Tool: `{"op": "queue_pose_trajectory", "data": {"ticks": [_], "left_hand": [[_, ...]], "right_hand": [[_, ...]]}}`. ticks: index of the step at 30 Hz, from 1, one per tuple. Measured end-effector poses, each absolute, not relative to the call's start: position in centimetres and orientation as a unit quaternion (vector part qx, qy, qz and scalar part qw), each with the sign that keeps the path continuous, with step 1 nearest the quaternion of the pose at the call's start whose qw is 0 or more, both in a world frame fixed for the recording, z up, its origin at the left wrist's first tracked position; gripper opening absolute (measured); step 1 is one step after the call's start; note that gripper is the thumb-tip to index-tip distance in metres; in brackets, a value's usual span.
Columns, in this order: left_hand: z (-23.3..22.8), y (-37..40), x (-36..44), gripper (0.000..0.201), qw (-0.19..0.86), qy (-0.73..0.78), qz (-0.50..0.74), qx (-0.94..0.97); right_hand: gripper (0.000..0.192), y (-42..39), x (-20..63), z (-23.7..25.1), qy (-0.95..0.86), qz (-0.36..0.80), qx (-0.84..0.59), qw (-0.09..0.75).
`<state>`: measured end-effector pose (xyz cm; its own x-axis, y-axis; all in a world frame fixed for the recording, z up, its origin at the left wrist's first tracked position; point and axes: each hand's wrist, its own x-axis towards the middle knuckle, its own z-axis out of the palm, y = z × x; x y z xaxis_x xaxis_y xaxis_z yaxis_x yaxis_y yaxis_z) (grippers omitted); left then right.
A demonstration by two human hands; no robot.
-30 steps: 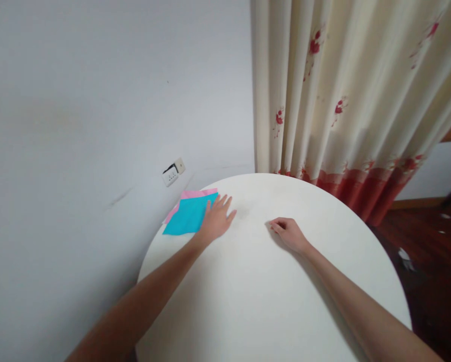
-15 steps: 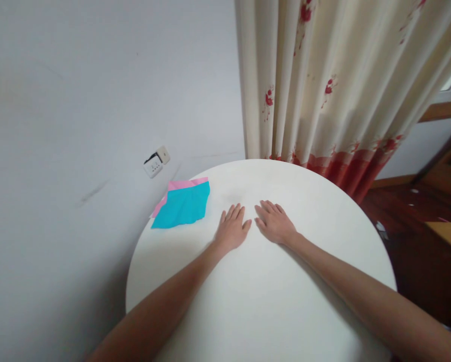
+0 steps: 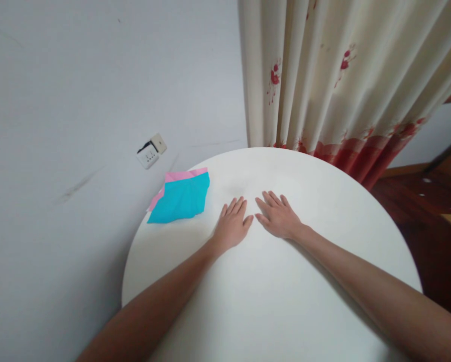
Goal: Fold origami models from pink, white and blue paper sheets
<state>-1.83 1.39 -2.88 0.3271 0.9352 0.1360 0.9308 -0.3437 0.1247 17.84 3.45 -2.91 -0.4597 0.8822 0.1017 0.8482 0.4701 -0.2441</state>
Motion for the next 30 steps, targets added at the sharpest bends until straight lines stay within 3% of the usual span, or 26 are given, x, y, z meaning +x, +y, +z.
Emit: {"op": "queue_pose_trajectory", "data": {"ticks": [25,30], "left_hand": [[-1.5,1.0,-2.9,0.051,0.037,0.539,0.129,0.832],[1.2,2.0,-5.9,0.05,-0.041,0.593,0.185,0.782]], "right_hand": [[0.059,3.4,18.4,-2.6,-0.872,0.083,-0.47,0.112],[0.056,3.4,18.5,-2.6,-0.872,0.09,-0.467,0.115]]}}
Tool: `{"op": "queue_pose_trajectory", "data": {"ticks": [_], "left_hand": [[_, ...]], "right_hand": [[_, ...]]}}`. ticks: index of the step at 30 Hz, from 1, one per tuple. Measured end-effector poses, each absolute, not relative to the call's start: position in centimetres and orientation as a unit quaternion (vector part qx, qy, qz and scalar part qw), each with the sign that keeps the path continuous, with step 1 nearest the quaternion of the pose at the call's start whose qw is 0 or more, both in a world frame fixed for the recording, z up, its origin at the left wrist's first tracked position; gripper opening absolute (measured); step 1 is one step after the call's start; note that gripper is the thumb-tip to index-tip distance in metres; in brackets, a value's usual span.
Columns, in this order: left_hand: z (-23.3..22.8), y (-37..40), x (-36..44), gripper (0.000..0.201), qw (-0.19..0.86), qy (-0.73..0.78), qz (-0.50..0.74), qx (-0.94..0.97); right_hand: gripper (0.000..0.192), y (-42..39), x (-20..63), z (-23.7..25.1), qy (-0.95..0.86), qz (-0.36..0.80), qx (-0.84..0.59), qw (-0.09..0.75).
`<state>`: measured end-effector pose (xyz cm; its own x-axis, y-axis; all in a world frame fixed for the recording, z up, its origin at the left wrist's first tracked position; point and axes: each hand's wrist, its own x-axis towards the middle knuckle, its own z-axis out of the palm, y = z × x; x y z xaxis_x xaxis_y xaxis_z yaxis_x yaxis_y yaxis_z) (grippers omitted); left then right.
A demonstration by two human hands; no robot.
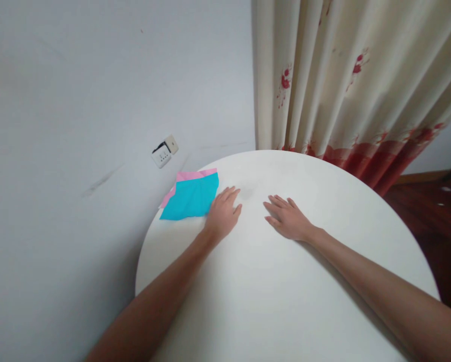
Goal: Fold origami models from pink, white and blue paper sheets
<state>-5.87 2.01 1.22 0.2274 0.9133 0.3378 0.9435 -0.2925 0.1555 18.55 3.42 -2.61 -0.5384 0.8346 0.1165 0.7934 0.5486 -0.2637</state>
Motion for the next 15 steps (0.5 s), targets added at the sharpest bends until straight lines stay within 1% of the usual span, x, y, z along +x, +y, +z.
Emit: {"op": "queue_pose_trajectory", "data": {"ticks": [3,6,11,15], "left_hand": [[2.0,3.1,-8.4,0.059,0.07,-0.695,-0.142,-0.701],[1.9,3.9,-10.3,0.065,0.054,-0.744,-0.089,-0.66],[0.8,4.0,-10.7,0.062,0.03,-0.755,-0.048,-0.653],[0.6,3.9,-10.5,0.072,0.021,-0.744,-0.056,-0.665]], "right_hand": [[0.056,3.4,18.6,-2.6,-0.872,0.091,-0.467,0.116],[0.056,3.4,18.6,-2.6,-0.871,0.092,-0.468,0.115],[0.056,3.5,18.7,-2.6,-0.871,0.099,-0.467,0.114],[0.057,3.4,18.8,-2.6,-0.873,0.1,-0.463,0.116]]}}
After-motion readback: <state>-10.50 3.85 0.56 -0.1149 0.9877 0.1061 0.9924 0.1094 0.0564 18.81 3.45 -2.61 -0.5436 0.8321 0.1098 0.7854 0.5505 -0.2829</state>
